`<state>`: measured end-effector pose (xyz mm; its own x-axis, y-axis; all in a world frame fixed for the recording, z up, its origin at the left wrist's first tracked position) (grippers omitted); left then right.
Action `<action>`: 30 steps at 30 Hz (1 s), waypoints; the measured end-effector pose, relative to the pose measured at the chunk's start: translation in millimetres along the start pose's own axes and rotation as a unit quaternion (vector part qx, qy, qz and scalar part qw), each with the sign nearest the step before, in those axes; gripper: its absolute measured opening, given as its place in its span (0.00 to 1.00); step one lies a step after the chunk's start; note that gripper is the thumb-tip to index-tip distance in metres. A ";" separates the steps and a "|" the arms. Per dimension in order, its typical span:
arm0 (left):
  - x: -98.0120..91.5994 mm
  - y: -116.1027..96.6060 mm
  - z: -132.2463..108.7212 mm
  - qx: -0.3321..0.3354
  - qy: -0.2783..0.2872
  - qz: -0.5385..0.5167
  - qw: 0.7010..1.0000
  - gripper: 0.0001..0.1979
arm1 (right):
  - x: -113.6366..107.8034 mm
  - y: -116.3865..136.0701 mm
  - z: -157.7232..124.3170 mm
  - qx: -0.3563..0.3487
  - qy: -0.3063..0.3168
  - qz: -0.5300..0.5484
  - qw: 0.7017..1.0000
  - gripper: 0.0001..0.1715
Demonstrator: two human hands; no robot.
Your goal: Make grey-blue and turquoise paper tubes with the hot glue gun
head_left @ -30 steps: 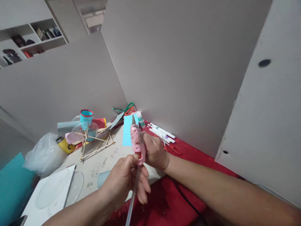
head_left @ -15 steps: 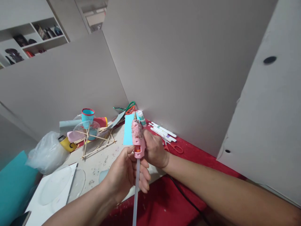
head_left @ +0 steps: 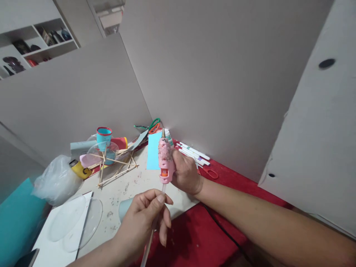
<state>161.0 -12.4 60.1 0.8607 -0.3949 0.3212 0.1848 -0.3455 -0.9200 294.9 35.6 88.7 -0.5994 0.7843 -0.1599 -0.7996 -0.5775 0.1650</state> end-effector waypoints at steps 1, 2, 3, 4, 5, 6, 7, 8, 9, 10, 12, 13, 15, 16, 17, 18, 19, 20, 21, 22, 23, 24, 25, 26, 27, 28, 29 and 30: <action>-0.3 -0.9 -0.2 0.002 0.002 0.001 1.000 0.14 | 0.1 0.3 -0.4 0.000 0.000 0.000 1.000 0.08; -0.1 -1.8 -0.4 0.002 0.004 0.003 1.000 0.14 | 0.3 0.4 -0.7 0.000 -0.001 0.000 1.000 0.09; 0.1 -2.7 -0.4 0.002 0.004 0.005 1.000 0.14 | 0.4 0.4 -1.1 0.000 -0.001 0.000 1.000 0.09; 0.4 -3.7 -0.4 0.001 0.004 0.008 1.000 0.15 | 0.5 0.3 -1.4 0.001 -0.001 0.001 1.000 0.10; 0.6 -4.7 -0.2 0.000 0.002 0.011 1.000 0.15 | 0.7 0.1 -1.7 0.002 0.000 0.002 1.000 0.10; 0.9 -5.7 0.1 0.000 0.001 0.013 1.000 0.15 | 0.9 -0.1 -2.0 0.003 0.001 0.002 1.000 0.10; 1.1 -6.5 0.6 -0.002 0.001 0.014 1.000 0.14 | 1.1 -0.5 -2.2 0.005 0.002 0.002 1.000 0.10; 1.2 -7.3 1.2 -0.003 0.003 0.014 1.000 0.14 | 1.3 -0.9 -2.3 0.008 0.003 0.002 1.000 0.10; 1.5 -7.7 2.0 -0.006 0.006 0.012 1.000 0.14 | 1.5 -1.4 -2.4 0.012 0.004 0.002 1.000 0.10; 1.8 -8.0 2.9 -0.009 0.011 0.008 1.000 0.14 | 1.7 -2.0 -2.4 0.017 0.006 0.002 1.000 0.10; 2.2 -8.0 5.0 -0.015 0.022 -0.007 1.000 0.14 | 2.4 -3.1 -2.5 0.027 0.010 0.002 1.000 0.10; 2.4 -7.8 6.2 -0.017 0.027 -0.016 0.999 0.13 | 3.0 -3.7 -2.6 0.033 0.013 0.004 0.999 0.10; 2.9 -8.0 8.6 -0.014 0.035 -0.025 0.999 0.14 | 4.6 -4.9 -3.1 0.048 0.021 0.009 0.999 0.09; 2.9 -8.1 9.7 -0.011 0.036 -0.023 0.999 0.14 | 5.9 -5.7 -3.5 0.058 0.028 0.012 0.998 0.08; 2.5 -8.1 10.4 -0.009 0.033 -0.015 0.999 0.15 | 7.5 -6.5 -4.0 0.069 0.035 0.018 0.997 0.07; 1.6 -8.1 10.8 -0.009 0.025 -0.001 1.000 0.16 | 9.4 -7.5 -4.5 0.080 0.045 0.024 0.995 0.07; 0.1 -8.3 10.5 -0.007 0.012 0.016 1.000 0.18 | 11.8 -8.4 -5.0 0.090 0.057 0.034 0.994 0.08; -2.4 -9.0 9.6 -0.004 -0.005 0.035 0.999 0.19 | 14.2 -9.4 -5.5 0.100 0.070 0.045 0.992 0.08; -5.8 -10.1 7.8 0.000 -0.023 0.052 0.998 0.20 | 16.7 -10.5 -5.7 0.109 0.084 0.058 0.989 0.09; -10.2 -12.0 5.4 0.007 -0.043 0.067 0.997 0.22 | 18.9 -11.6 -5.8 0.118 0.097 0.074 0.985 0.10; -15.7 -14.7 2.2 0.018 -0.061 0.080 0.995 0.23 | 20.7 -12.6 -5.7 0.128 0.111 0.090 0.981 0.10; -22.2 -17.7 -1.4 0.028 -0.077 0.090 0.993 0.24 | 22.0 -13.4 -5.5 0.138 0.125 0.108 0.977 0.10; -30.3 -21.1 -5.5 0.037 -0.092 0.100 0.990 0.24 | 22.8 -13.8 -5.3 0.149 0.140 0.125 0.971 0.10; -39.6 -25.0 -10.1 0.048 -0.107 0.109 0.987 0.24 | 22.9 -13.5 -5.0 0.159 0.155 0.143 0.964 0.10; -50.3 -29.2 -15.1 0.058 -0.124 0.117 0.984 0.22 | 22.6 -12.4 -4.7 0.167 0.172 0.160 0.958 0.10; -62.4 -34.0 -20.8 0.071 -0.145 0.125 0.979 0.21 | 22.1 -10.7 -4.7 0.174 0.191 0.178 0.950 0.11; -75.0 -39.0 -27.0 0.086 -0.167 0.128 0.974 0.19 | 21.6 -8.8 -5.0 0.183 0.212 0.196 0.940 0.13; -87.7 -43.2 -33.8 0.099 -0.189 0.133 0.968 0.18 | 22.1 -6.9 -6.2 0.197 0.239 0.215 0.926 0.15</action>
<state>61.5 8.4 79.3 0.9954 -0.0956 -0.0036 -0.0123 -0.0906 -0.9958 287.0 55.5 78.0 -0.8825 0.2559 -0.3945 -0.4638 -0.6123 0.6403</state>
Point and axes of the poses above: each hand's wrist, its own z-axis towards the middle knuckle, its own x-axis out of the palm, y = z × x, the point moved 6 cm from there along z, towards the middle knuckle, and after that the axes turned 10 degrees about -z, right-handed, at the moved point
